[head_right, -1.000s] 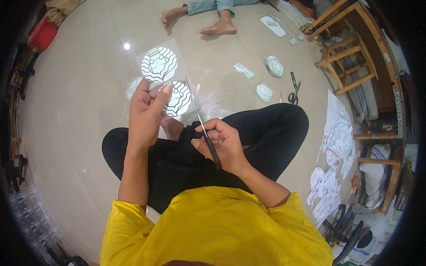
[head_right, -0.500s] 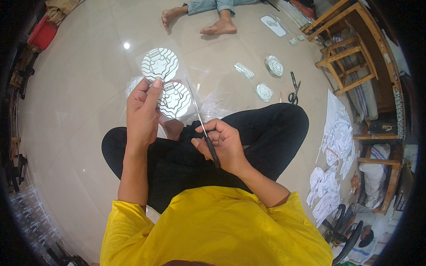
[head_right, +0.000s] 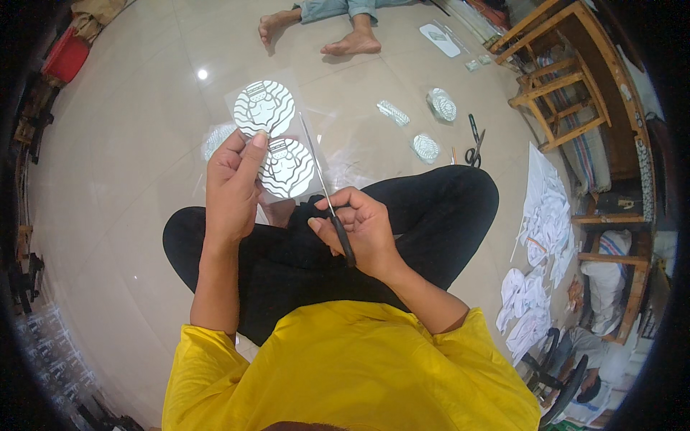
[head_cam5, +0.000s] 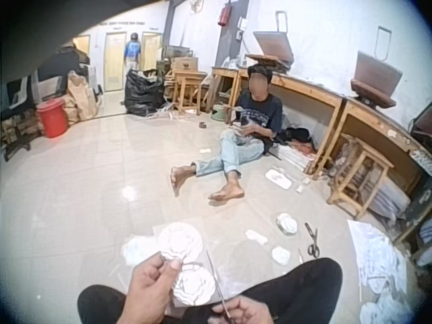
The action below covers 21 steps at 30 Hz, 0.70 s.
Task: The person sits on the floor and uses scissors to cut out circular decorative patterns from a transparent sheet. They carefully follow the printed lines to separate the shapes and place the cut pieces on the floor.
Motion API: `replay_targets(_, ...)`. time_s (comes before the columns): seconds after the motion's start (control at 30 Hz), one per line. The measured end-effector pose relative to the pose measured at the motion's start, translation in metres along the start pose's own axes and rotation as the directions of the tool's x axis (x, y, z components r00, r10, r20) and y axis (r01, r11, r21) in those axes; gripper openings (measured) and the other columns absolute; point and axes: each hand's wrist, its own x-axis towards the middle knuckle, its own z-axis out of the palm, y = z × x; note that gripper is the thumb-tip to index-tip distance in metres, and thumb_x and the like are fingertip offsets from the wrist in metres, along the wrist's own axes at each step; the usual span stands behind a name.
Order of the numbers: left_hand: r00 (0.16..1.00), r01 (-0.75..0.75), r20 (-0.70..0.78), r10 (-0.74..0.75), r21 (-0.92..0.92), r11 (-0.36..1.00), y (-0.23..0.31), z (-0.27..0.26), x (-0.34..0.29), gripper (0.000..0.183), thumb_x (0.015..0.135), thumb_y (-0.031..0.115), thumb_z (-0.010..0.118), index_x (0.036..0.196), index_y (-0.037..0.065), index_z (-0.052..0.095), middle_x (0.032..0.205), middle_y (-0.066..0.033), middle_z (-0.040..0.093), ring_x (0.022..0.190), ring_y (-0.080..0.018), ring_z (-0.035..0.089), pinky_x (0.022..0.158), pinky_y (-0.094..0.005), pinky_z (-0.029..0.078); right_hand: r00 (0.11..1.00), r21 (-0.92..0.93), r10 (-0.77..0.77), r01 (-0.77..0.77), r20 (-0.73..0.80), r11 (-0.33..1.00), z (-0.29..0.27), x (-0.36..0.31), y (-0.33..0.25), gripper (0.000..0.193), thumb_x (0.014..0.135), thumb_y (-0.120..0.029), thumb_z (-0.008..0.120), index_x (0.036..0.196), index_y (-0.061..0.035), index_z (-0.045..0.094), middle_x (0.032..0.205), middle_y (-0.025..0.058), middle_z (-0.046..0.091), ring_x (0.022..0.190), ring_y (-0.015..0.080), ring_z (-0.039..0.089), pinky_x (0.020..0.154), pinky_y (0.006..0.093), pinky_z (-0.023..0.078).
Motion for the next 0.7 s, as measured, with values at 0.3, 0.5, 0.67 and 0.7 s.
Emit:
replay_targets(0.3, 0.998, 0.024, -0.061, -0.019, 0.087, 0.996, -0.006, 0.006, -0.003, 0.027, 0.109, 0.023, 0.059, 0.119, -0.001, 0.065, 0.088, -0.0031, 0.074, 0.049, 0.0005, 0.051, 0.037, -0.0196, 0.03, 0.999, 0.049, -0.025, 0.026, -0.03, 0.998, 0.001, 0.01, -0.007, 0.026, 0.092, -0.007, 0.081, 0.108, -0.003, 0.061, 0.074, 0.0013, 0.07, 0.057, 0.0029, 0.058, 0.052, 0.019, 0.041)
replay_targets(0.5, 0.998, 0.054, -0.028, -0.052, 0.094, 0.994, -0.004, 0.003, -0.003, 0.027, 0.109, 0.02, 0.059, 0.124, -0.002, 0.064, 0.095, -0.0051, 0.075, 0.061, -0.0033, 0.055, 0.052, -0.0215, 0.038, 0.999, 0.031, -0.019, 0.02, -0.034, 0.999, 0.0, 0.011, -0.005, 0.027, 0.092, -0.007, 0.082, 0.109, -0.0028, 0.062, 0.076, 0.0018, 0.071, 0.057, 0.0029, 0.058, 0.053, 0.0183, 0.041)
replay_targets(0.67, 0.997, 0.067, -0.032, -0.064, 0.122, 0.99, -0.002, 0.007, -0.007, 0.028, 0.109, 0.023, 0.059, 0.123, -0.001, 0.065, 0.087, -0.0021, 0.075, 0.046, 0.0007, 0.046, 0.037, -0.0196, 0.028, 0.997, 0.059, -0.059, 0.061, -0.043, 0.996, -0.001, 0.015, -0.006, 0.027, 0.091, -0.005, 0.081, 0.11, -0.0022, 0.062, 0.076, 0.0022, 0.071, 0.057, 0.003, 0.058, 0.053, 0.0187, 0.041)
replay_targets(0.7, 0.997, 0.068, -0.039, -0.064, 0.117, 0.991, -0.002, 0.009, -0.008, 0.028, 0.109, 0.023, 0.059, 0.124, -0.001, 0.065, 0.087, -0.0018, 0.075, 0.046, 0.001, 0.046, 0.037, -0.0195, 0.028, 0.997, 0.059, -0.059, 0.062, -0.044, 0.996, -0.002, 0.016, -0.006, 0.026, 0.091, -0.005, 0.08, 0.11, -0.0021, 0.062, 0.076, 0.0024, 0.071, 0.057, 0.0031, 0.059, 0.053, 0.0188, 0.041)
